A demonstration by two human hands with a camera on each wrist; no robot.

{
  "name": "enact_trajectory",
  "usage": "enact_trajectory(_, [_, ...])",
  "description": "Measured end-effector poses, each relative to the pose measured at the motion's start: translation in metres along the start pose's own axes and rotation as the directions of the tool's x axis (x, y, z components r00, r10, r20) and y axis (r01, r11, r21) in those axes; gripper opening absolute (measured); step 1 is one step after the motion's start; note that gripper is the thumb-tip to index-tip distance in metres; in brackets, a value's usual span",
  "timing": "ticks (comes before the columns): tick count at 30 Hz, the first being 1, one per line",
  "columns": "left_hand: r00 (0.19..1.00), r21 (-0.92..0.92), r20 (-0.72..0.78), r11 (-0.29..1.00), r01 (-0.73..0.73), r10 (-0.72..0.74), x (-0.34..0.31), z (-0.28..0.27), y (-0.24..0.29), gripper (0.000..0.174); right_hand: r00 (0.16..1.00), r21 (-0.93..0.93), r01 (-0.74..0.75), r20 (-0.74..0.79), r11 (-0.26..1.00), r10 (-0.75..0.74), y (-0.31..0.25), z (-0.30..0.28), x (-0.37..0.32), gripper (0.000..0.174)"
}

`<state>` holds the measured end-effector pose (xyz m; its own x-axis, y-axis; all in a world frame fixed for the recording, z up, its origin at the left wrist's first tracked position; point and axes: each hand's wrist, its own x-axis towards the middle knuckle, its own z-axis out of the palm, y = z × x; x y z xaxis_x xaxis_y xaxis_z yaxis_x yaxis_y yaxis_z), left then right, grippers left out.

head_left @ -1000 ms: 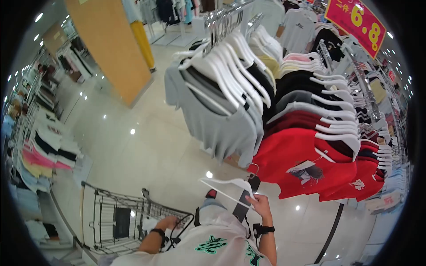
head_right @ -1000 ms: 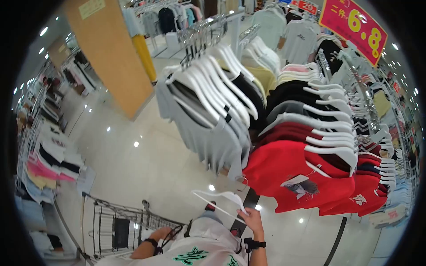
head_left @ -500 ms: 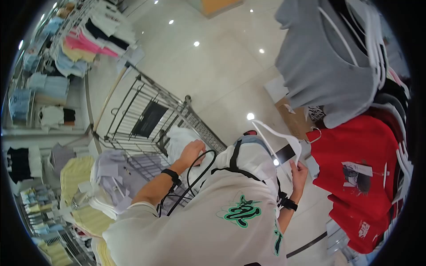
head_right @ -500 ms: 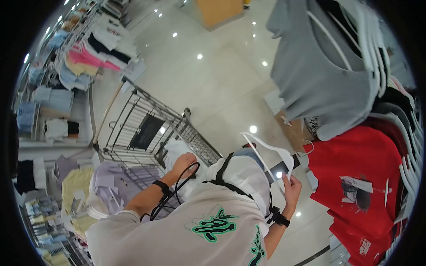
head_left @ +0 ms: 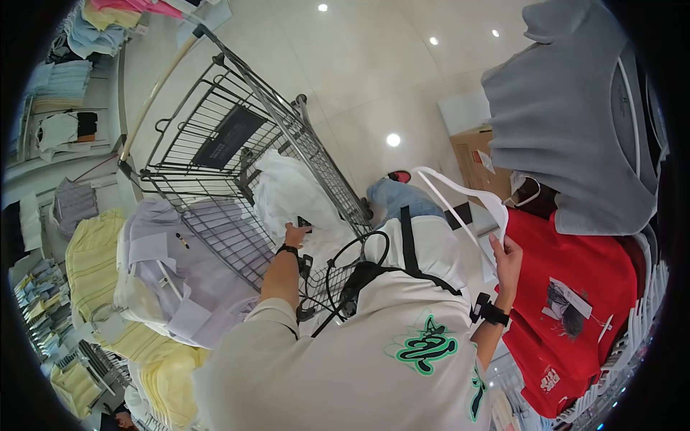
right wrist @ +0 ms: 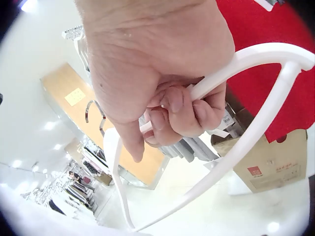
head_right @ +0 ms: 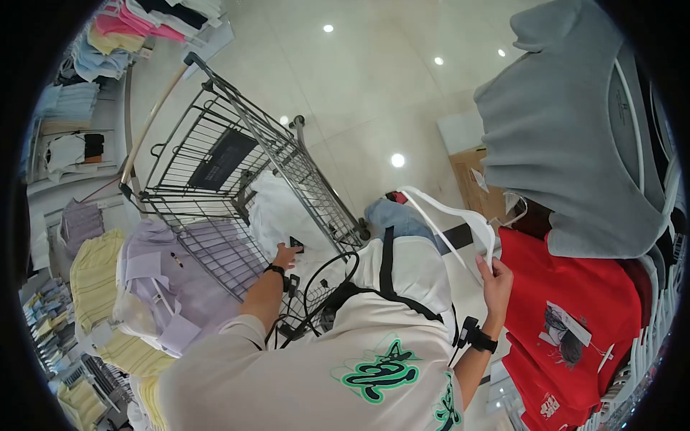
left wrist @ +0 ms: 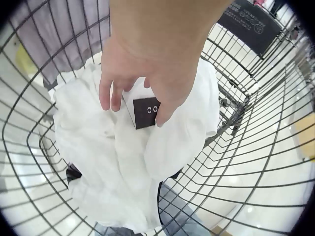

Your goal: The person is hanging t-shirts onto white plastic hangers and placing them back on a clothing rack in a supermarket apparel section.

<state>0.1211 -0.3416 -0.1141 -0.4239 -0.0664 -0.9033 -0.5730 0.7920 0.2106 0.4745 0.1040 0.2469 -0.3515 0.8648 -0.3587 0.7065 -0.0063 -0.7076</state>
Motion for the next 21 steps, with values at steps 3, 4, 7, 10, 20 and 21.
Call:
enact_trajectory(3, [0.996,-0.088,-0.085,0.996,0.0,-0.007,-0.03,0.031,0.006,0.095,1.0,-0.059,-0.017,0.015,0.998,0.018,-0.008,-0.007,0.001,0.044])
enact_trajectory(4, [0.997,-0.09,-0.077,0.996,0.009,-0.016,-0.026,0.041,-0.001,0.095,0.999,-0.081,-0.025,0.021,0.996,0.027,-0.009,-0.008,0.0,0.044])
enact_trajectory(7, [0.863,0.239,-0.472,0.968,-0.071,0.18,-0.024,0.055,0.04,0.079,1.0,-0.19,0.012,0.003,0.982,-0.012,-0.006,-0.002,0.003,0.041])
enact_trajectory(10, [0.869,0.2,-0.481,0.979,-0.026,0.121,-0.001,0.057,0.068,0.074,1.0,-0.148,0.027,0.003,0.989,-0.027,-0.018,0.0,0.001,0.038])
enact_trajectory(20, [0.594,0.964,-0.243,0.262,0.056,0.767,0.089,-0.133,0.019,0.038,0.988,-0.065,0.093,0.128,0.994,-0.085,0.007,0.106,-0.023,0.046])
enact_trajectory(21, [0.485,0.703,-0.54,0.685,-0.189,0.688,0.081,-0.126,0.053,0.041,0.991,-0.045,0.106,0.089,0.993,-0.102,0.011,0.092,-0.023,0.051])
